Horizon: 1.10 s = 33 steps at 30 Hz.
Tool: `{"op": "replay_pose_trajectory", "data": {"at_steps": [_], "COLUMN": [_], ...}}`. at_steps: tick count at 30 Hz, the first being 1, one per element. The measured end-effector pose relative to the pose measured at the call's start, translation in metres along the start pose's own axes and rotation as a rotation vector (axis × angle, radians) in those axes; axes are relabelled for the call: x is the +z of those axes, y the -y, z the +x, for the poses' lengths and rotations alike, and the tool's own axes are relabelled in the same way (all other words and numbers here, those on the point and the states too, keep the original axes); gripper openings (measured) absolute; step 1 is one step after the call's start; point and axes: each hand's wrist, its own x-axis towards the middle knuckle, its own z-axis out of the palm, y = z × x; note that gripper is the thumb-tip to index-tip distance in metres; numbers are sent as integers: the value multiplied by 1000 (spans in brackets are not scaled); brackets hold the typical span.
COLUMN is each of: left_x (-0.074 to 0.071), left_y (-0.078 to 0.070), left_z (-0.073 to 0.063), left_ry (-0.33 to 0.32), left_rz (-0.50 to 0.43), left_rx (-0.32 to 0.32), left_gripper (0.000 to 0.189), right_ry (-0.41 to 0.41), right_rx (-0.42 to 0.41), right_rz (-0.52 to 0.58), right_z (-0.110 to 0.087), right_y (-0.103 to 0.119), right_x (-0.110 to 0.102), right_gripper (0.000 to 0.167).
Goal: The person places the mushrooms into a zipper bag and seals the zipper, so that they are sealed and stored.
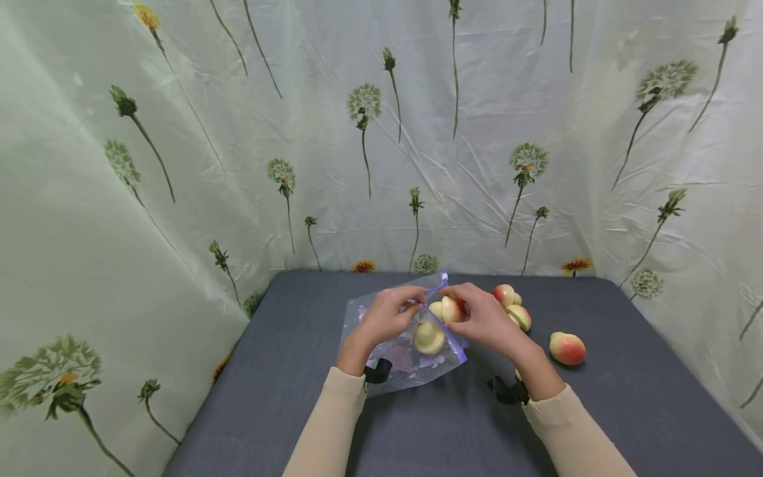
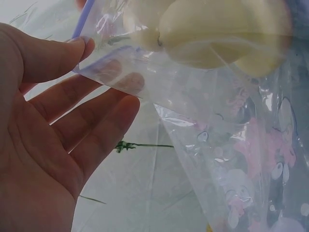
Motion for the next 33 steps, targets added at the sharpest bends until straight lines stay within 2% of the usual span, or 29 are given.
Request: {"op": "replay_pose_trajectory", "data": {"at_steps": [6, 21, 27, 33], "left_x": [-1, -1, -1, -3], "left_y": [-2, -2, -1, -3], "left_z": [-1, 0, -2, -4], "left_ry": [7, 30, 11, 53], "left_rz": [-3, -33, 4, 54], "left_rx": [3, 15, 21, 11], "left_gripper": [12, 9, 8, 2], "right_ry": [27, 20, 10, 5], "right_rx": [38, 69, 88, 99], "right_rz": [59, 55, 47, 11], "right_z": [0, -7, -10, -13], "right_y": [2, 0, -1, -4], "right_x": [0, -4, -6, -6], "right_gripper": [58, 53, 51, 50]}}
